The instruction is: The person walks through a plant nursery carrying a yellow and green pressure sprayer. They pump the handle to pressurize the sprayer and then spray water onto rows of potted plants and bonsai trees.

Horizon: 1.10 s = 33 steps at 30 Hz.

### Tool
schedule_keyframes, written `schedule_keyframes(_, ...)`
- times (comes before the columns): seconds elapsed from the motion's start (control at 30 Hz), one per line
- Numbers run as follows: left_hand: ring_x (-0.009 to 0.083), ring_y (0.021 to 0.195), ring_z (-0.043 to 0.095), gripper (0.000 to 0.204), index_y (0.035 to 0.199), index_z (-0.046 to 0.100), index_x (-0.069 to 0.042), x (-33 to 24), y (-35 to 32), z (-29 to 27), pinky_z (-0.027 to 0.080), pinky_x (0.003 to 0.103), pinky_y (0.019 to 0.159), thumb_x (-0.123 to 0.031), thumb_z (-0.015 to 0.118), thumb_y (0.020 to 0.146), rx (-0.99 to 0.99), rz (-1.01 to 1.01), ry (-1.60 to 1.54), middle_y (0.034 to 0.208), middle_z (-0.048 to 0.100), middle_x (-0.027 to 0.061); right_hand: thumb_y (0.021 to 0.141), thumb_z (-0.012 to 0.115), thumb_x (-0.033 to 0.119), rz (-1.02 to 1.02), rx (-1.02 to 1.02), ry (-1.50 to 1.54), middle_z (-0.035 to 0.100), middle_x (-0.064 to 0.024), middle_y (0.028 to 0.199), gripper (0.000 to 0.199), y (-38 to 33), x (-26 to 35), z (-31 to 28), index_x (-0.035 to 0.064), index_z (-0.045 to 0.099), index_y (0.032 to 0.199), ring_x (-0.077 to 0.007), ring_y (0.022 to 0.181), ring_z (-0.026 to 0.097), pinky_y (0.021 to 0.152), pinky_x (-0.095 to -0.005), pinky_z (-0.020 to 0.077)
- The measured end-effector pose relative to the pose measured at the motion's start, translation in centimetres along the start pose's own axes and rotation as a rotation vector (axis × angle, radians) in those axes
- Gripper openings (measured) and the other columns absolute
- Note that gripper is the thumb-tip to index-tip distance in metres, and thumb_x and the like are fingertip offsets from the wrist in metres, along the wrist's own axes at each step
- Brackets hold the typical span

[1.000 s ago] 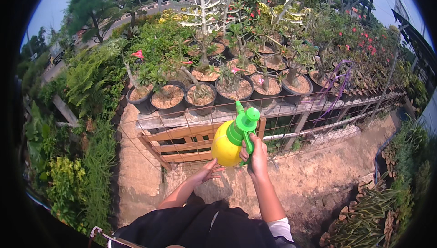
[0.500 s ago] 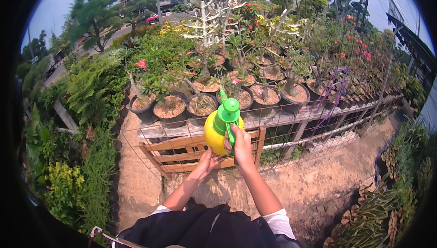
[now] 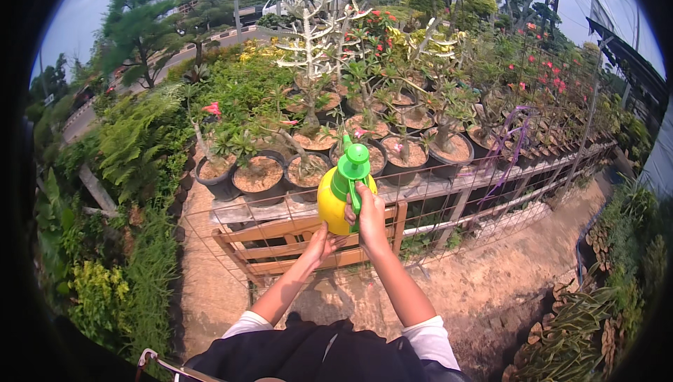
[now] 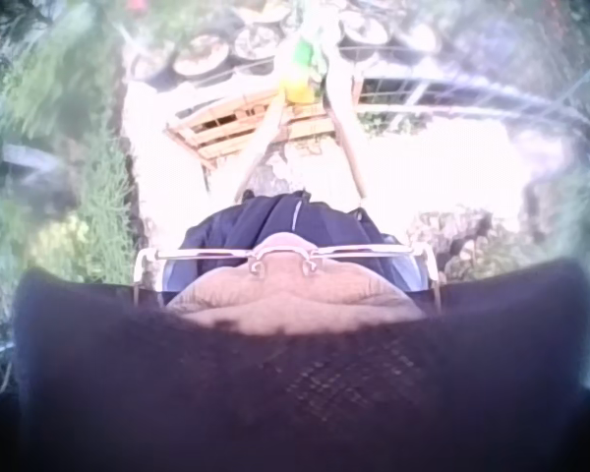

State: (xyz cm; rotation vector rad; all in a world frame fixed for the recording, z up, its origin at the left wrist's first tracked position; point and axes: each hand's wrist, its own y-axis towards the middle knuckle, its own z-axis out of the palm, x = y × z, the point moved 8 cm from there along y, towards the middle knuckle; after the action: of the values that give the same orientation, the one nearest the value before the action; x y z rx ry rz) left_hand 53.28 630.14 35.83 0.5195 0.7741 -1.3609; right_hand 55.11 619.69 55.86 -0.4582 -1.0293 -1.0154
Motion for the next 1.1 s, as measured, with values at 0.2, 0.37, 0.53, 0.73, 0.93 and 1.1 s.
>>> schedule_keyframes(0.2,0.0257,0.101,0.047,0.062,0.116,0.032,-0.001,-1.6,2.8,2.3,0.040,0.037,0.086,-0.050,0.042,0.079,0.048,0.015,0.039,0.112,0.043,0.0162,0.084,0.041,0.030,-0.115,-0.057,0.015,0.039,-0.0008,0.048,0.033,2.5,1.5,-0.6,0.0012,0.045,0.068,-0.0084,0.037,0.037,0.035,-0.0212,0.0262)
schedule_keyframes(0.37,0.0252,0.101,0.048,0.061,0.115,0.035,0.000,-2.2,3.8,2.0,0.041,0.036,0.085,-0.049,0.042,0.080,0.018,0.013,0.026,0.111,0.045,0.0165,0.083,0.041,0.030,-0.105,-0.071,-0.010,0.039,-0.0012,0.048,0.033,3.8,1.6,-0.4,0.0009,0.045,0.068,-0.0087,0.037,0.037,0.035,-0.0214,0.0268)
schedule_keyframes(0.53,0.0258,0.101,0.048,0.061,0.115,0.034,0.001,-2.5,4.0,1.7,0.042,0.036,0.085,-0.048,0.043,0.080,0.021,0.012,0.017,0.111,0.045,0.0169,0.084,0.040,0.030,-0.084,-0.050,-0.019,0.039,-0.0016,0.052,0.031,4.4,1.1,-0.2,0.0013,0.044,0.071,-0.0085,0.039,0.036,0.036,-0.0218,0.0274)
schedule_keyframes(0.73,0.0257,0.100,0.049,0.062,0.115,0.033,0.001,-2.6,4.6,0.0,0.043,0.035,0.084,-0.048,0.043,0.080,0.010,-0.033,-0.001,0.111,0.045,0.0164,0.084,0.040,0.029,-0.026,-0.045,-0.006,0.040,-0.0020,0.062,0.027,5.4,-0.2,0.5,0.0034,0.041,0.075,-0.0077,0.042,0.034,0.039,-0.0215,0.0280)
schedule_keyframes(0.93,0.0259,0.104,0.046,0.064,0.118,0.031,-0.001,-3.5,6.9,-2.3,0.040,0.037,0.086,-0.049,0.044,0.078,0.029,-0.073,0.011,0.114,0.043,0.0157,0.084,0.040,0.030,-0.027,-0.085,0.013,0.041,-0.0021,0.064,0.026,7.5,-1.0,1.6,0.0047,0.041,0.076,-0.0076,0.042,0.034,0.039,-0.0211,0.0275)
schedule_keyframes(1.1,0.0249,0.106,0.044,0.062,0.116,0.033,-0.002,-5.5,8.9,-4.2,0.039,0.037,0.087,-0.050,0.044,0.078,0.031,-0.089,0.028,0.115,0.042,0.0156,0.085,0.038,0.028,-0.073,-0.085,0.003,0.041,-0.0026,0.062,0.026,10.0,-1.6,3.1,0.0035,0.041,0.075,-0.0078,0.041,0.033,0.038,-0.0218,0.0272)
